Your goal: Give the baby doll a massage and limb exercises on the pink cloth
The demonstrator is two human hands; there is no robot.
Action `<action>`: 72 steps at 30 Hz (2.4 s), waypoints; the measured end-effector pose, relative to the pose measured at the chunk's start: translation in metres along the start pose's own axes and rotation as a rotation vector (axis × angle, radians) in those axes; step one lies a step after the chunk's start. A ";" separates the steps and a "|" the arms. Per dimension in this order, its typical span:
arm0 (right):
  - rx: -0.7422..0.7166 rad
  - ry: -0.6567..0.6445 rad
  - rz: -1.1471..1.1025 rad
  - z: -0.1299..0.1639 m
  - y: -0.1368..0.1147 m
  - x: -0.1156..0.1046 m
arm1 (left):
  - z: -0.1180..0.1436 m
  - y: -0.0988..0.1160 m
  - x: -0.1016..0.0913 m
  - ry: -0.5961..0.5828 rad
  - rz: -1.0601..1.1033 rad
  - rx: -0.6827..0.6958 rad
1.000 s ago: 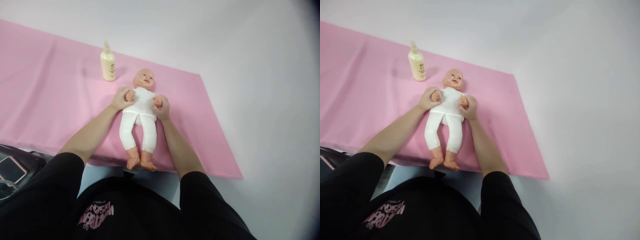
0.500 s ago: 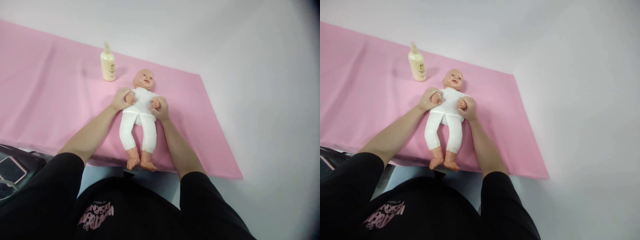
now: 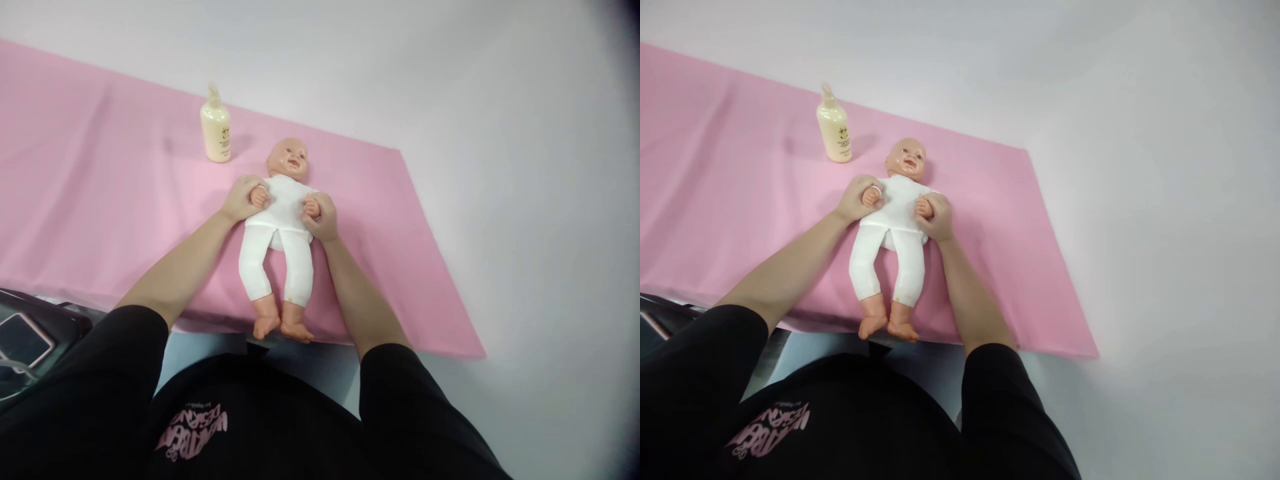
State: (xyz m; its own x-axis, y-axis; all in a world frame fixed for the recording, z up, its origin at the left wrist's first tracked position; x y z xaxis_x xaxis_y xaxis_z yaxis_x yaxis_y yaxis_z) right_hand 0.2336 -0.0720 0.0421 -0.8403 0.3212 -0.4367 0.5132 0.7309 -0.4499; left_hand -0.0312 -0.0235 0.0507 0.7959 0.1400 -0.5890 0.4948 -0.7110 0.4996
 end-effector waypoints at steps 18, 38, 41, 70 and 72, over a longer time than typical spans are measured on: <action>-0.019 0.014 0.005 -0.001 -0.004 0.000 | 0.002 -0.004 0.001 0.016 0.014 -0.003; 0.107 -0.020 -0.015 -0.001 0.002 0.000 | 0.006 -0.006 -0.004 0.070 0.031 -0.088; 0.091 -0.008 -0.007 -0.001 0.002 0.000 | 0.006 -0.008 -0.003 0.087 0.042 -0.107; 0.033 0.006 -0.019 0.000 0.001 0.000 | 0.004 -0.004 -0.002 0.051 0.044 -0.066; 0.047 -0.002 -0.024 0.000 0.002 0.000 | 0.004 -0.004 -0.002 0.047 0.045 -0.070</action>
State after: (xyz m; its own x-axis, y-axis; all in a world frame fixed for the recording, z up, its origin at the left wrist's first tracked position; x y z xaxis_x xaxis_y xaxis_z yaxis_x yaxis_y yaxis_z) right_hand 0.2344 -0.0708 0.0408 -0.8521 0.3025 -0.4272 0.5006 0.7091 -0.4965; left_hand -0.0365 -0.0236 0.0473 0.8328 0.1421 -0.5351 0.4797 -0.6679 0.5691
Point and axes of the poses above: each hand's wrist, its own z-axis away from the middle knuckle, its own x-axis out of the palm, y = z × x, the point moved 5 cm from there along -z, towards the middle knuckle, and after that the axes turned 1 degree about y, right-handed, at the moved point
